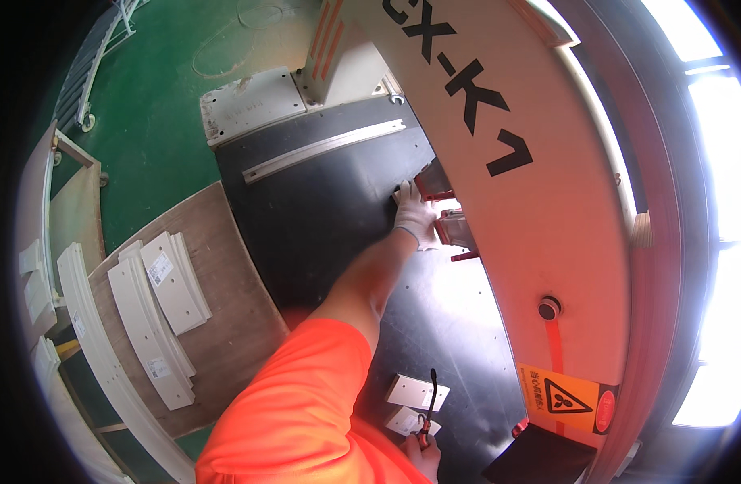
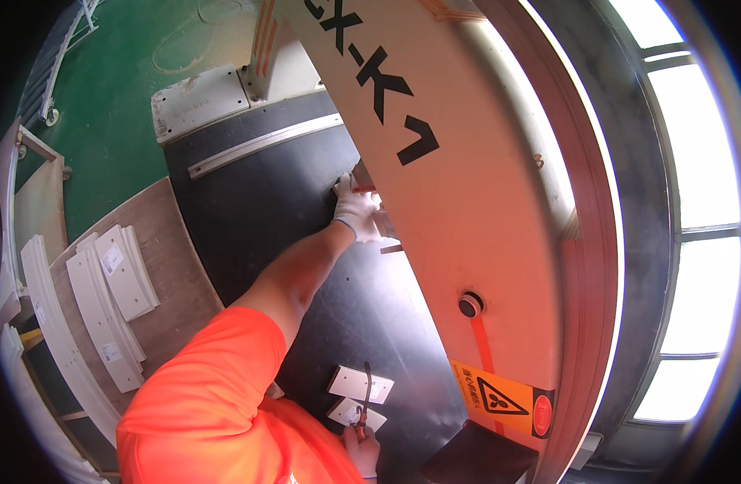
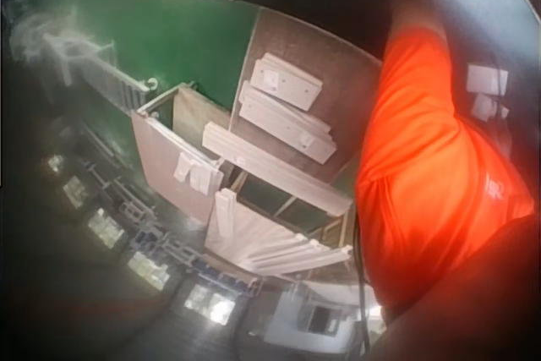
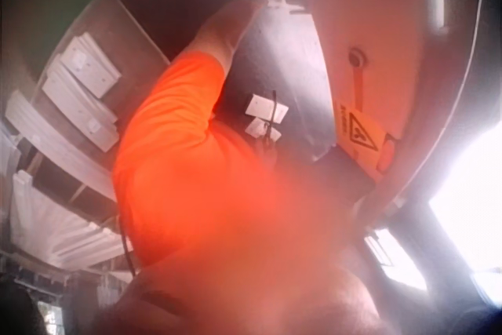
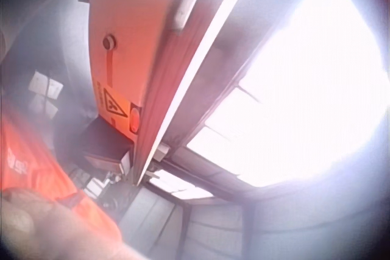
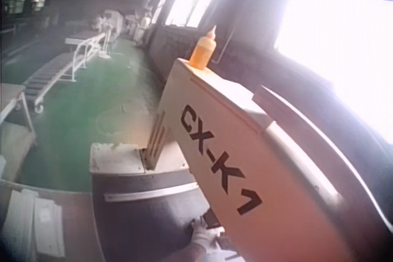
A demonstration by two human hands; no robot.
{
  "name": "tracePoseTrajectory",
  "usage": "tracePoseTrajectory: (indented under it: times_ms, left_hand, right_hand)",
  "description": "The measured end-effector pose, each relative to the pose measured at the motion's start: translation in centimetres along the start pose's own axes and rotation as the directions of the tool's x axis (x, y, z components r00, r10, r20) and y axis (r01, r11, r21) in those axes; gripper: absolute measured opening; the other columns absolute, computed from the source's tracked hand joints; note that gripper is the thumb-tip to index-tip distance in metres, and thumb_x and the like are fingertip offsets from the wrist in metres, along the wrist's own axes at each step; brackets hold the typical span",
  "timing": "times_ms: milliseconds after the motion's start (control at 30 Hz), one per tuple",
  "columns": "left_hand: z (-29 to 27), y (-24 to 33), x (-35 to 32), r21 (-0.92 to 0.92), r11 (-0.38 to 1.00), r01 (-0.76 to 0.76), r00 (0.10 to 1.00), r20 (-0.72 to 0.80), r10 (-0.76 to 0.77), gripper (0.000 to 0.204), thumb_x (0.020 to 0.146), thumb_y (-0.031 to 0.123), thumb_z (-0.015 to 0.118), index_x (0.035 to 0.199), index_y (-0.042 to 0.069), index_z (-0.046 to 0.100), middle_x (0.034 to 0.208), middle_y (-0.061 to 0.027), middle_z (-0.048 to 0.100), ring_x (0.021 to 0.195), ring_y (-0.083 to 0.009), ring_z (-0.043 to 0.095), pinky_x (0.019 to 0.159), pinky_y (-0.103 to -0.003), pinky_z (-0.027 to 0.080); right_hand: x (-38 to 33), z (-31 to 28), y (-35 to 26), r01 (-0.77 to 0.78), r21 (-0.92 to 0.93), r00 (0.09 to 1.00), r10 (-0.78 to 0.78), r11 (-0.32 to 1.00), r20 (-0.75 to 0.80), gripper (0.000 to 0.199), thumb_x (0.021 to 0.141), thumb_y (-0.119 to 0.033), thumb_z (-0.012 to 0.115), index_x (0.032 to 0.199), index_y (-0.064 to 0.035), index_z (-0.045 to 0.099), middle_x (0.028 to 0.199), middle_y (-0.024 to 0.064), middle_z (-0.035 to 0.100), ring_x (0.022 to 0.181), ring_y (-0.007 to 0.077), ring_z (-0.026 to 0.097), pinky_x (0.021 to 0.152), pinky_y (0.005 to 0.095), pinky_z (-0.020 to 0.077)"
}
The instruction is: The person places rectangular boards into an industrial processing machine, monitors the machine interface, and removes the finished components.
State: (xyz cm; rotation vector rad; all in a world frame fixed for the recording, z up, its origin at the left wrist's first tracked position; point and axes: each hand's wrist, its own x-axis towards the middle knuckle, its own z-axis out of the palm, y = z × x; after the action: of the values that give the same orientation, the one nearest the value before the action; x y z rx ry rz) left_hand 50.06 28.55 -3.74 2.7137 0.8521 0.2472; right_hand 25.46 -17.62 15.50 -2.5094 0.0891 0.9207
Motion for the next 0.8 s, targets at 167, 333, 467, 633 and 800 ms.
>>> tracePoseTrajectory:
  times_ms: [167,333,467,633,800]
  left_hand:
    - [-3.2,-1.6,-3.8,-0.164,0.985,0.049,0.993,-0.096,-0.066,0.122,0.067,0.065,0.083,0.158,-0.002,0.039,0.165,-0.0314,0.035,0.161,-0.052,0.015,0.131,-0.064,0.007]
    - [-2.8,-3.2,-6.7,-0.24,0.952,0.192,0.978,-0.03,-0.205,0.143,0.062,0.069,0.088,0.161,-0.012,0.024,0.168,-0.0327,0.03,0.162,-0.0547,0.015,0.133,-0.064,0.003]
    - [-2.8,-4.0,-6.6,-0.237,0.955,0.179,0.982,-0.014,-0.187,0.137,0.066,0.071,0.084,0.16,-0.013,0.03,0.169,-0.033,0.033,0.163,-0.0498,0.019,0.134,-0.061,0.004]
    - [-2.6,-4.9,-6.9,-0.221,0.962,0.157,0.985,-0.037,-0.169,0.134,0.068,0.073,0.082,0.159,-0.012,0.034,0.167,-0.0337,0.036,0.163,-0.0471,0.021,0.133,-0.061,0.006]
    - [-3.3,-4.6,-7.0,-0.281,0.944,0.172,0.976,-0.078,-0.201,0.127,0.063,0.069,0.089,0.154,-0.006,0.042,0.163,-0.0306,0.041,0.16,-0.0447,0.026,0.133,-0.06,0.01]
  right_hand:
    - [-0.2,-0.2,-4.4,0.067,0.046,0.997,-0.065,0.997,-0.043,0.029,0.098,-0.027,0.069,0.105,0.001,0.072,0.081,0.0092,0.077,0.07,0.0177,0.071,0.07,0.0333,0.0562]
    - [0.1,1.8,-2.3,0.088,0.119,0.996,-0.09,0.989,0.012,0.027,0.099,-0.023,0.067,0.107,0.0026,0.071,0.081,0.0084,0.077,0.067,0.014,0.068,0.066,0.0302,0.0539]
    - [-0.3,2.3,-3.3,0.022,0.207,0.999,-0.031,0.978,0.044,0.027,0.099,-0.022,0.068,0.107,0.0041,0.071,0.078,0.0055,0.074,0.064,0.0114,0.064,0.061,0.0288,0.0503]
    - [-0.2,1.9,-5.1,0.12,0.213,0.993,-0.116,0.97,-0.03,0.021,0.099,-0.016,0.064,0.106,0.0034,0.066,0.075,0.0052,0.071,0.056,0.0085,0.055,0.054,0.0253,0.0421]
    - [-2.0,1.6,-10.1,0.2,0.286,0.978,-0.172,0.937,-0.121,0.018,0.1,-0.014,0.061,0.102,0.003,0.066,0.077,0.0059,0.072,0.055,0.0083,0.054,0.053,0.0261,0.0433]
